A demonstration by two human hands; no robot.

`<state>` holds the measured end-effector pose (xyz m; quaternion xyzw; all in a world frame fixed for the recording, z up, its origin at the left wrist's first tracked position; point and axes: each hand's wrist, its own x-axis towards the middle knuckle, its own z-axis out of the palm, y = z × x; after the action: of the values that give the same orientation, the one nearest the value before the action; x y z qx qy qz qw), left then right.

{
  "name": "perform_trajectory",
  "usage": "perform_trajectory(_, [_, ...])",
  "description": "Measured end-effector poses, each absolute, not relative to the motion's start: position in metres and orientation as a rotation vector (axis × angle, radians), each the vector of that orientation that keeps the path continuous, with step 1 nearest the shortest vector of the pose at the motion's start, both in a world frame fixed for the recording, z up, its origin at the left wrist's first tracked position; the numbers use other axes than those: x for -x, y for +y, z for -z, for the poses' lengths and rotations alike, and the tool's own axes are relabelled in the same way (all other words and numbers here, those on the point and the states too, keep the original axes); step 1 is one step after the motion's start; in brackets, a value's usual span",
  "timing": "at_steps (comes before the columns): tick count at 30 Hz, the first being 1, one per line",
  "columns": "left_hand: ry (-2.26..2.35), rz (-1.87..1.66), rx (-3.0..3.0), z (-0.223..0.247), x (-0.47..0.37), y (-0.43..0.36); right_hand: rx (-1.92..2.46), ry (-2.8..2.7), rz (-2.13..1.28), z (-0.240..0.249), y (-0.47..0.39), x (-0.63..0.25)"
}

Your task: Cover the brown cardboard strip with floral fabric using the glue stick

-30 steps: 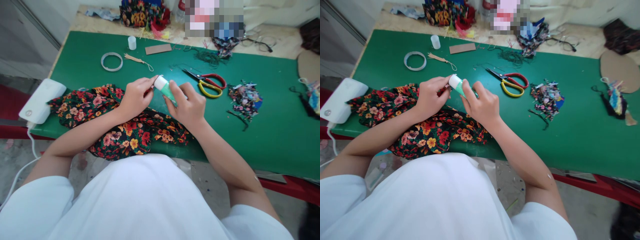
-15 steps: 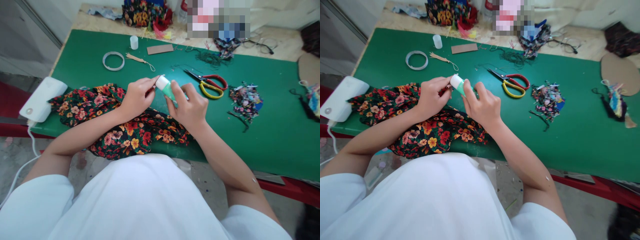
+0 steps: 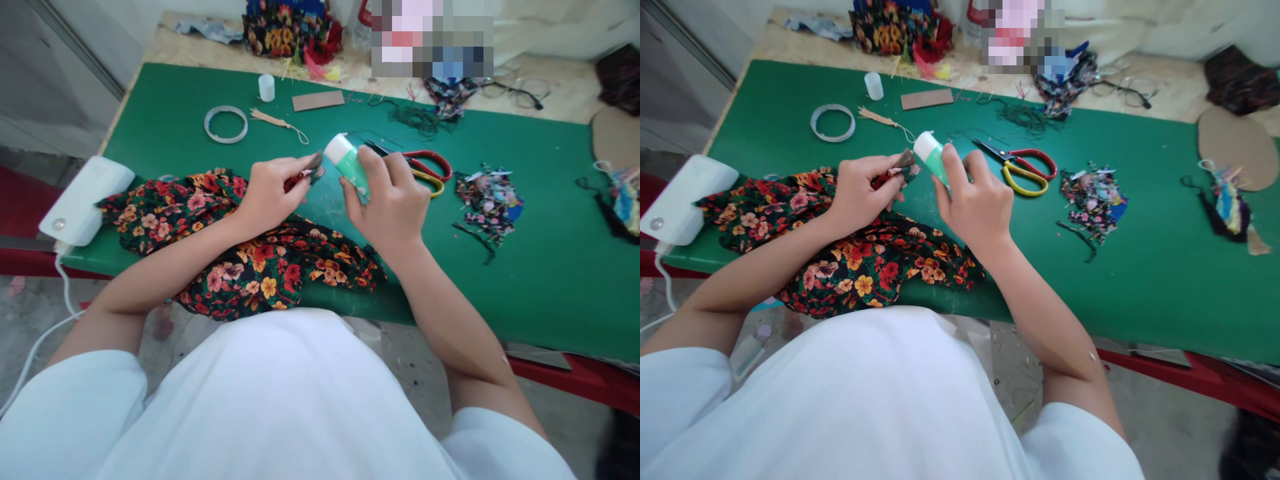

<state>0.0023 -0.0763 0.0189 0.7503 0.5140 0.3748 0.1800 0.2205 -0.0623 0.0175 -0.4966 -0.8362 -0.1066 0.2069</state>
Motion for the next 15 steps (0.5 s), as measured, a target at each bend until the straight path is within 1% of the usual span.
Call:
perform_trajectory(8, [1.450,-1.106,-1.998,-0.020,-0.005,-0.078,1.429,-2.388,0.240,-0.023,-0.067,-0.218])
perform_trajectory(15, [1.472,-1.102,-2.163,-0.011,-0.002,-0.073,1.364,-2.382,0.251,-0.020,-0.071,-0.214])
